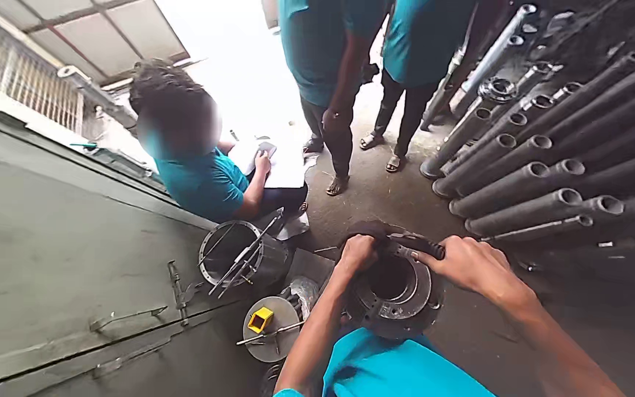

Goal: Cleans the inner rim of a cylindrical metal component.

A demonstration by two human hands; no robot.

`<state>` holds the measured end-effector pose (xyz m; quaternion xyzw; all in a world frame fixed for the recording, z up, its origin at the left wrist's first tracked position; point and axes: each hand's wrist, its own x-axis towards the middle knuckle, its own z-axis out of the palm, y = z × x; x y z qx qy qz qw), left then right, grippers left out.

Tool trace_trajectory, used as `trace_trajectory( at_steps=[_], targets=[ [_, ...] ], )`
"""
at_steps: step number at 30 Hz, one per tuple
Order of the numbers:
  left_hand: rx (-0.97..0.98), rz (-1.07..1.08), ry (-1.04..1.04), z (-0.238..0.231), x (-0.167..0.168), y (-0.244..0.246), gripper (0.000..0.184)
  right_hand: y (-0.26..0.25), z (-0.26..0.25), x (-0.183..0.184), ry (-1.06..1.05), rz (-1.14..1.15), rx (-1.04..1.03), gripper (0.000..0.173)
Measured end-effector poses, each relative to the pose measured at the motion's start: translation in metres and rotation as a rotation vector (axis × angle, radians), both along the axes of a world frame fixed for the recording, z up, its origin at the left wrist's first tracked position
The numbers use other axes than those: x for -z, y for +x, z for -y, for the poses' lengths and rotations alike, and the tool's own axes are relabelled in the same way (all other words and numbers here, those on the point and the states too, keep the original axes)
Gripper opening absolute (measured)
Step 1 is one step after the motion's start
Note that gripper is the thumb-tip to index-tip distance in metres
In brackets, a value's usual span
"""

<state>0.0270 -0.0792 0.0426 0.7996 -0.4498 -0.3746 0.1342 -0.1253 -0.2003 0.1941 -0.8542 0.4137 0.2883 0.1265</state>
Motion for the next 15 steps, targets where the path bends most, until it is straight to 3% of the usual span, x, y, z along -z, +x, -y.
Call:
trace_trajectory(
  at_steps=[7,15],
  targets=[
    [-0.038,-0.056,-0.105,-0.006,-0.005,0.003,0.03,0.033,-0.015,0.003,-0.061,-0.091,-0.123,0.076],
    [-0.027,-0.079,-0.125,-0.008,-0.005,0.005,0.029,0.034,-0.013,0.0,-0.074,-0.159,-0.19,0.075]
  ],
)
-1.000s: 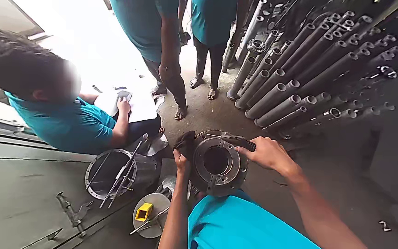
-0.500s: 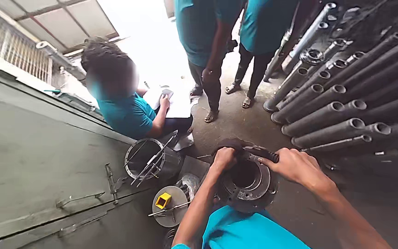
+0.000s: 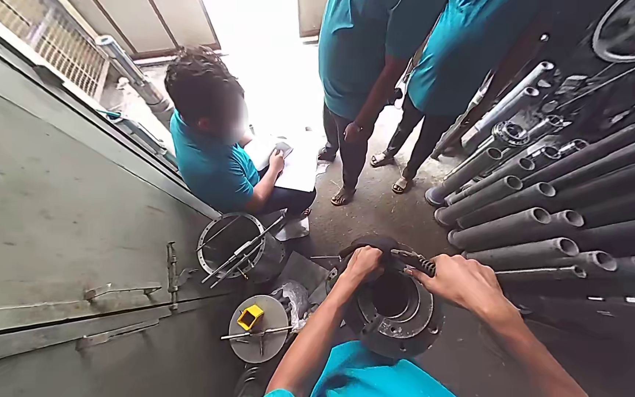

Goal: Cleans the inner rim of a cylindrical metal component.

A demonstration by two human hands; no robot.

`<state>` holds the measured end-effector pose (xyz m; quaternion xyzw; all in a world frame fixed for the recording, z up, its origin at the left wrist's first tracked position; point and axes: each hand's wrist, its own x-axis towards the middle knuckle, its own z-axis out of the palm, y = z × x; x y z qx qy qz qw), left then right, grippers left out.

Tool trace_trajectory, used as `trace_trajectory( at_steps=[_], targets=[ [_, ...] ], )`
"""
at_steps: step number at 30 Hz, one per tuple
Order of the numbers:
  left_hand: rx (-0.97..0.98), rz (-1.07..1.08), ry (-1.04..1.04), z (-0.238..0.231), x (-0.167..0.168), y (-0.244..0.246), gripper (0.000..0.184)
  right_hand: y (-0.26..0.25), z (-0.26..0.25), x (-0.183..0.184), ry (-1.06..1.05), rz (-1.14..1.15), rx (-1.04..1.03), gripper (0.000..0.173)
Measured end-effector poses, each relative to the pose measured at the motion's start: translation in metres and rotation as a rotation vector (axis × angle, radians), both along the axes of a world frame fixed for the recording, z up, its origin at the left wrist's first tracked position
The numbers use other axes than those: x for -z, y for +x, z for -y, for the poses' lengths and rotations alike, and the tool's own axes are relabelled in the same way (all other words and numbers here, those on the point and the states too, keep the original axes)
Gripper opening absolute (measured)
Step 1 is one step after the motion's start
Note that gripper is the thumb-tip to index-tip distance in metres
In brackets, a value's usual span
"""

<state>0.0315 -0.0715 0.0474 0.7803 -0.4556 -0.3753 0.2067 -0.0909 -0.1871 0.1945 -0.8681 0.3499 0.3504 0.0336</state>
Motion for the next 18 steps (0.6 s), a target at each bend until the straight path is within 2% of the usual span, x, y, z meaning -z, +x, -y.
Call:
trace_trajectory(
  at_steps=[11,18],
  targets=[
    [-0.023,-0.002,0.014,0.003,0.005,0.004,0.029,0.006,0.003,-0.005,0.02,0.055,0.006,0.072],
    [-0.062,0.061,-0.092,-0.001,0.03,-0.003,0.02,-0.007,-0.001,0.003,0.011,0.172,0.009,0.061]
  ],
)
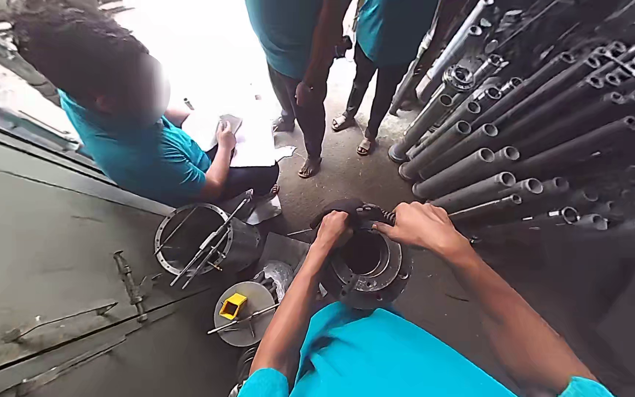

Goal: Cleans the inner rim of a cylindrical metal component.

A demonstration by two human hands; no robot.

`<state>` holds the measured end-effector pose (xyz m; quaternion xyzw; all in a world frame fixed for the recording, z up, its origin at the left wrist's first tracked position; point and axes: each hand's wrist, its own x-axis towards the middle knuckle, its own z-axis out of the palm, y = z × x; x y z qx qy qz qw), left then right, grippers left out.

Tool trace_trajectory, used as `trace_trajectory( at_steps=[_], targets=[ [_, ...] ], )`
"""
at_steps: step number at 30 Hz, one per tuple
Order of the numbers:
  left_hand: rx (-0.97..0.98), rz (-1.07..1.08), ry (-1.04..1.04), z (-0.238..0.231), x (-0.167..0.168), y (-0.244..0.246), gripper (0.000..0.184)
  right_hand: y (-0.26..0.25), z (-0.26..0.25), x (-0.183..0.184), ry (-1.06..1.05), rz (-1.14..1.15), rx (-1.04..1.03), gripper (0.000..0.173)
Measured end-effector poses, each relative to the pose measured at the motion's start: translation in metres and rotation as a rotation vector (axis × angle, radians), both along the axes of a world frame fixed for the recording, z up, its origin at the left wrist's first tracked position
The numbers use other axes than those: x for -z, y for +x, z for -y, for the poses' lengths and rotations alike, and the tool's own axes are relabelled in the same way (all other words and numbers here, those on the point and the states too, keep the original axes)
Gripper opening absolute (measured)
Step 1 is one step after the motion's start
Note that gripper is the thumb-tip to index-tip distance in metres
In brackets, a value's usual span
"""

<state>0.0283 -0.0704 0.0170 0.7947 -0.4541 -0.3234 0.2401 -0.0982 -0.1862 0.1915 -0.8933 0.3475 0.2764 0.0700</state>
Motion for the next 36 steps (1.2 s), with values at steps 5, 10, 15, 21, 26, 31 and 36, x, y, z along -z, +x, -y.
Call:
trace_trajectory(
  at_steps=[5,10,15,21,26,31,36],
  targets=[
    [-0.046,-0.029,-0.139,-0.014,-0.003,-0.003,0.021,-0.022,0.023,-0.017,0.075,-0.03,0.081,0.06],
    [-0.414,-0.262,-0.589,-0.026,0.015,-0.001,0.028,-0.086,0.027,-0.016,0.126,0.297,0.302,0.046],
    [-0.279,-0.24,-0.509,-0.021,-0.025,-0.013,0.023,-0.105,0.032,0.013,0.125,0.183,0.402,0.046],
    [0.244,-0.028,-0.127,0.031,-0.05,-0.026,0.02,-0.101,0.032,0.006,0.132,0.119,0.423,0.05],
    [0.392,0.264,0.065,0.062,-0.014,-0.038,0.018,-0.112,0.039,0.018,0.184,0.118,0.48,0.049],
    [0.379,0.252,0.066,0.064,-0.021,-0.043,0.02,-0.096,0.049,0.007,0.127,0.071,0.457,0.056],
    [0.27,0.157,0.095,0.071,-0.031,-0.047,0.028,-0.087,0.06,0.007,0.09,0.05,0.371,0.058]
  ],
)
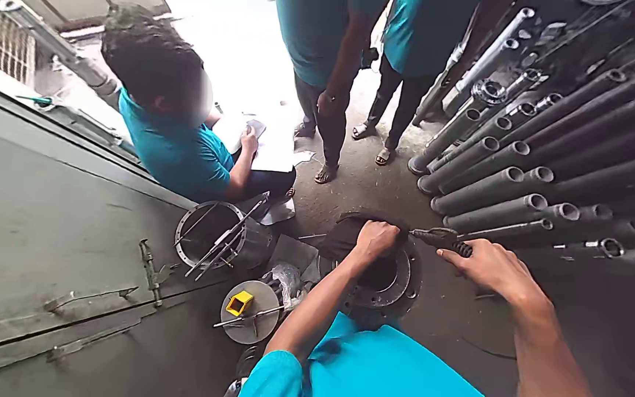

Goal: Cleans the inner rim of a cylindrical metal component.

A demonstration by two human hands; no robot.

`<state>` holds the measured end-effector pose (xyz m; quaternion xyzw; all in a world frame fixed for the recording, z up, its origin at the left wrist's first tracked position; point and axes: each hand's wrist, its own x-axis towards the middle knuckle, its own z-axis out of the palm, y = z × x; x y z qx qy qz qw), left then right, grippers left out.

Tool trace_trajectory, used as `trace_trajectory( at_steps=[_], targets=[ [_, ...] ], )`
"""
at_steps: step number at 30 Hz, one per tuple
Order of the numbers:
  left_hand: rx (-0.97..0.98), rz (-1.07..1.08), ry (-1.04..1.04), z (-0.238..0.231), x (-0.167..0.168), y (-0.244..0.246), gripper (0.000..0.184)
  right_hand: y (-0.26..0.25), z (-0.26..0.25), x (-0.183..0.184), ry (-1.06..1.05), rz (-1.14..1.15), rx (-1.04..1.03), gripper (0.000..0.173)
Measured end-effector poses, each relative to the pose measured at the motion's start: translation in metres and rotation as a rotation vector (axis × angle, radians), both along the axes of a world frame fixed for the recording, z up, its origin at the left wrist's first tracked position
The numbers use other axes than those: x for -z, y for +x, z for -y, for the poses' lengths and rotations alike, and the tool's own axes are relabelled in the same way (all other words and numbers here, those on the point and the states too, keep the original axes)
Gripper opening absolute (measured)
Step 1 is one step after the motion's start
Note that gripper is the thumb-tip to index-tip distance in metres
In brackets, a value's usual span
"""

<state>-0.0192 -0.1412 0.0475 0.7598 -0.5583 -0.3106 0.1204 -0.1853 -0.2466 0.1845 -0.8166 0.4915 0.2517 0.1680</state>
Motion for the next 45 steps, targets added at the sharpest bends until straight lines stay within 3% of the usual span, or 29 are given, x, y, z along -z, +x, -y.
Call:
trace_trajectory(
  at_steps=[8,13,19,27,41,43,45],
  targets=[
    [0.025,-0.046,-0.043,-0.002,0.0,0.005,0.036,0.028,0.003,0.005,0.018,-0.139,-0.175,0.072],
    [0.045,-0.034,-0.056,-0.003,-0.004,0.004,0.032,0.025,0.012,0.018,0.245,0.079,-0.17,0.046],
    [0.05,-0.029,-0.052,-0.002,-0.002,0.004,0.032,0.034,-0.002,0.015,-0.006,-0.068,-0.248,0.066],
    [0.039,-0.024,-0.076,-0.002,0.002,0.003,0.033,0.037,-0.003,0.011,0.005,-0.081,-0.241,0.067],
    [-0.012,0.041,-0.19,-0.007,0.022,-0.001,0.019,0.025,-0.006,0.012,-0.084,0.006,-0.255,0.05],
    [-0.024,0.021,-0.18,-0.006,0.014,-0.003,0.017,0.008,0.004,0.01,-0.069,0.019,-0.206,0.05],
    [-0.141,-0.15,-0.158,-0.017,-0.01,0.009,0.025,-0.007,0.01,0.009,-0.024,0.124,-0.127,0.05]
  ],
)
